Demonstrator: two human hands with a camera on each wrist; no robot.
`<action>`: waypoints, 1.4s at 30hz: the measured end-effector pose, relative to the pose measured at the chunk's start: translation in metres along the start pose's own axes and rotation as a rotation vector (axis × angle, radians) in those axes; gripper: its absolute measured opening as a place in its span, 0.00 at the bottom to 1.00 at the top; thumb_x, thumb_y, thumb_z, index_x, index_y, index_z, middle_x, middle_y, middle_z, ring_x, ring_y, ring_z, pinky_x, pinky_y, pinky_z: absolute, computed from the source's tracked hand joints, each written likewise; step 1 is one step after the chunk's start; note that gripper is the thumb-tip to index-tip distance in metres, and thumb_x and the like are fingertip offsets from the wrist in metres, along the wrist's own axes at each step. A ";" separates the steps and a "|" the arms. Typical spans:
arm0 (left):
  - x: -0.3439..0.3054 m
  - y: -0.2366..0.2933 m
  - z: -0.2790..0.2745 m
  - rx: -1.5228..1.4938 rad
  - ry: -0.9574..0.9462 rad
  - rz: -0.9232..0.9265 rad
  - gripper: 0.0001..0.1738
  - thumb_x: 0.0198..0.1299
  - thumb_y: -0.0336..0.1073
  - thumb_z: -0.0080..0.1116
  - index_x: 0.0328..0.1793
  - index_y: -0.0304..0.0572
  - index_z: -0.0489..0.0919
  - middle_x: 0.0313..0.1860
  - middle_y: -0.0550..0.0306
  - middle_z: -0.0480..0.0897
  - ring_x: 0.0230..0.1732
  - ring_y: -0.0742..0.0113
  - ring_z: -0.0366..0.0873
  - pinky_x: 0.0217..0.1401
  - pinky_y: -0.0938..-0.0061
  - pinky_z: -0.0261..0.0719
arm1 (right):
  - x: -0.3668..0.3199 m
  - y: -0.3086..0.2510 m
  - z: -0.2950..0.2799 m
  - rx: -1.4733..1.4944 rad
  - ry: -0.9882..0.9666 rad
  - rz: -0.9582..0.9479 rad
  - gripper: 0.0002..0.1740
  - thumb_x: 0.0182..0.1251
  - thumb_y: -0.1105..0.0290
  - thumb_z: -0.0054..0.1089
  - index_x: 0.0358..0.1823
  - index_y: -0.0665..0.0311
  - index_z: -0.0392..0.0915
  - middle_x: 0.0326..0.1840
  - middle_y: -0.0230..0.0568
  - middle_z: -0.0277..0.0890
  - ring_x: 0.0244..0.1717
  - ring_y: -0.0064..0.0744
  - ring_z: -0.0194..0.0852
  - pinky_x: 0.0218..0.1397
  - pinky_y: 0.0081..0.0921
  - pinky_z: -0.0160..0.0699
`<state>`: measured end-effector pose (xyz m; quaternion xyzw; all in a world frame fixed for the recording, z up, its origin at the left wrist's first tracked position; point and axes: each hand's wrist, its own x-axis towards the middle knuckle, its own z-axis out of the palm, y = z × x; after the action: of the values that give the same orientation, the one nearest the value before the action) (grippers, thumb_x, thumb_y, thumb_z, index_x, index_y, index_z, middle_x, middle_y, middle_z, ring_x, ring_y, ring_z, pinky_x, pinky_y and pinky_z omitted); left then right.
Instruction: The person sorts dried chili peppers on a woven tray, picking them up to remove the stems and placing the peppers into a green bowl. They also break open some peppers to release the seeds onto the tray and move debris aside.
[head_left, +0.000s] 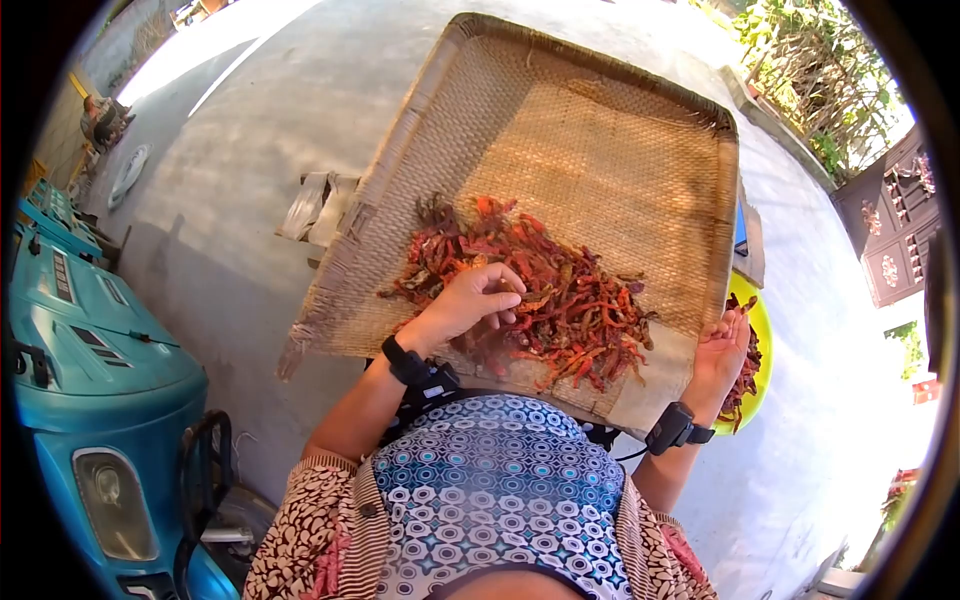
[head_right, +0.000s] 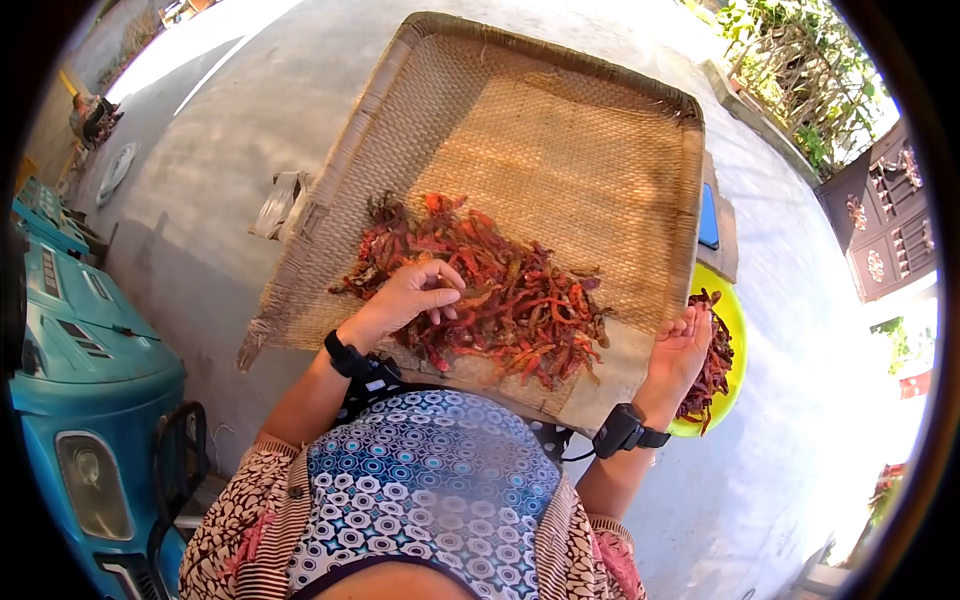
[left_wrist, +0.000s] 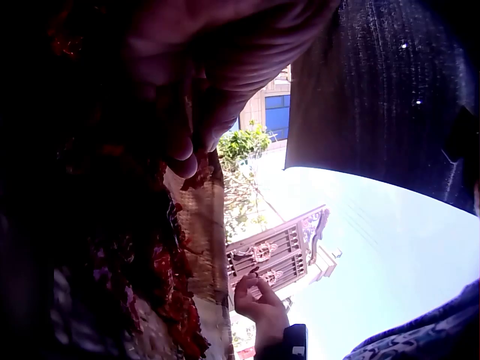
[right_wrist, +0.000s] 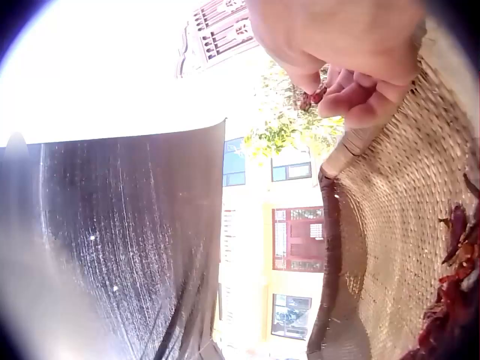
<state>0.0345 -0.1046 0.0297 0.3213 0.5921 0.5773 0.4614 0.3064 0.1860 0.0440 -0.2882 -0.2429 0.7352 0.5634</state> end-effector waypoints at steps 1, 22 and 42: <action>0.000 0.001 0.000 -0.006 0.001 0.007 0.08 0.69 0.34 0.57 0.50 0.40 0.77 0.38 0.61 0.80 0.38 0.74 0.80 0.37 0.79 0.80 | -0.002 -0.003 -0.001 -0.012 -0.080 0.084 0.12 0.72 0.62 0.58 0.49 0.61 0.76 0.34 0.25 0.78 0.25 0.15 0.69 0.27 0.15 0.71; -0.004 0.011 0.027 -0.383 0.013 -0.031 0.10 0.70 0.35 0.56 0.53 0.39 0.75 0.39 0.59 0.79 0.36 0.74 0.78 0.41 0.78 0.80 | -0.107 0.085 0.069 -0.747 -0.796 0.513 0.07 0.74 0.67 0.57 0.43 0.62 0.74 0.31 0.34 0.78 0.23 0.17 0.72 0.27 0.15 0.72; -0.003 0.009 0.031 0.004 0.004 0.084 0.17 0.76 0.45 0.46 0.54 0.40 0.78 0.36 0.62 0.80 0.36 0.75 0.80 0.40 0.78 0.81 | -0.111 0.064 0.065 -0.892 -0.796 0.505 0.16 0.78 0.63 0.48 0.58 0.65 0.72 0.30 0.33 0.76 0.21 0.18 0.71 0.25 0.14 0.69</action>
<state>0.0630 -0.0940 0.0421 0.3455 0.5803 0.5956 0.4349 0.2393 0.0602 0.0636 -0.2481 -0.6399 0.7242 0.0665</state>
